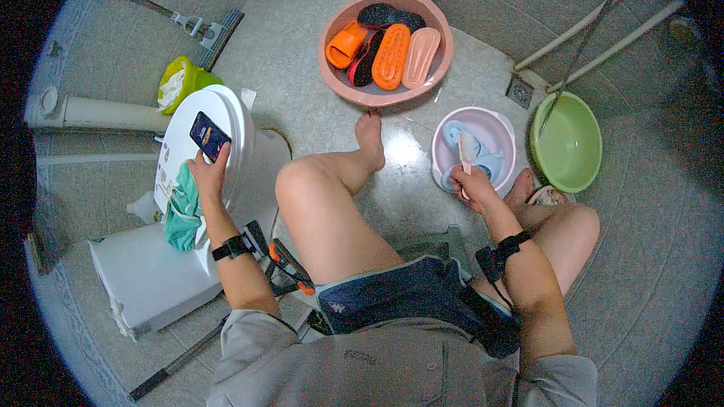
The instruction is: Manually scrubbing and rinsing items of clothing in plastic basins on a bathroom floor.
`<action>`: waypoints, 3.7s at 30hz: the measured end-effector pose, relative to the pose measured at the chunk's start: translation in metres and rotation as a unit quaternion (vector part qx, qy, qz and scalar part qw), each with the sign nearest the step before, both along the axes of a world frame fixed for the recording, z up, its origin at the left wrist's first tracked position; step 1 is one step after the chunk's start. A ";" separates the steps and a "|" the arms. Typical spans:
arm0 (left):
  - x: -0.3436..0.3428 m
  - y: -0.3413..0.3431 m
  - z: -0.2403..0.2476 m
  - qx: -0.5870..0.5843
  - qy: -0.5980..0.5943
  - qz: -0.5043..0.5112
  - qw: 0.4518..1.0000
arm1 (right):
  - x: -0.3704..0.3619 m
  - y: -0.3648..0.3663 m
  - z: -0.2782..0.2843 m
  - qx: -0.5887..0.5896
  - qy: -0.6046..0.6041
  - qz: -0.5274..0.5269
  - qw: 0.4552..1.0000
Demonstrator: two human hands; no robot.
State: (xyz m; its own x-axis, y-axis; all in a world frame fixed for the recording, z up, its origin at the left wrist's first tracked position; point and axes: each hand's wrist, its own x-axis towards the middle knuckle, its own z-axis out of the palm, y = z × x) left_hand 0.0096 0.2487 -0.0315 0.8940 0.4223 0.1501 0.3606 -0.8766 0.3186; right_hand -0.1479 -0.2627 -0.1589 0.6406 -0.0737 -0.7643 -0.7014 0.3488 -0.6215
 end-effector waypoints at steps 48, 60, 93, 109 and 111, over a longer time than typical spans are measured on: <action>-0.004 -0.006 -0.003 0.009 -0.014 -0.018 1.000 | -0.013 -0.005 0.001 -0.030 -0.001 0.008 1.000; -0.008 -0.005 0.002 0.013 -0.014 -0.030 0.999 | -0.020 -0.011 -0.004 -0.028 0.014 0.007 0.999; -0.011 -0.003 -0.001 0.010 -0.021 -0.039 0.999 | -0.017 -0.006 -0.002 -0.036 0.016 0.009 0.999; 0.000 0.000 -0.008 0.036 -0.018 -0.039 0.998 | -0.019 -0.006 -0.007 -0.029 0.000 0.010 1.000; 0.006 0.009 -0.011 0.038 -0.019 -0.038 0.998 | -0.018 -0.006 -0.007 -0.028 -0.003 0.016 0.999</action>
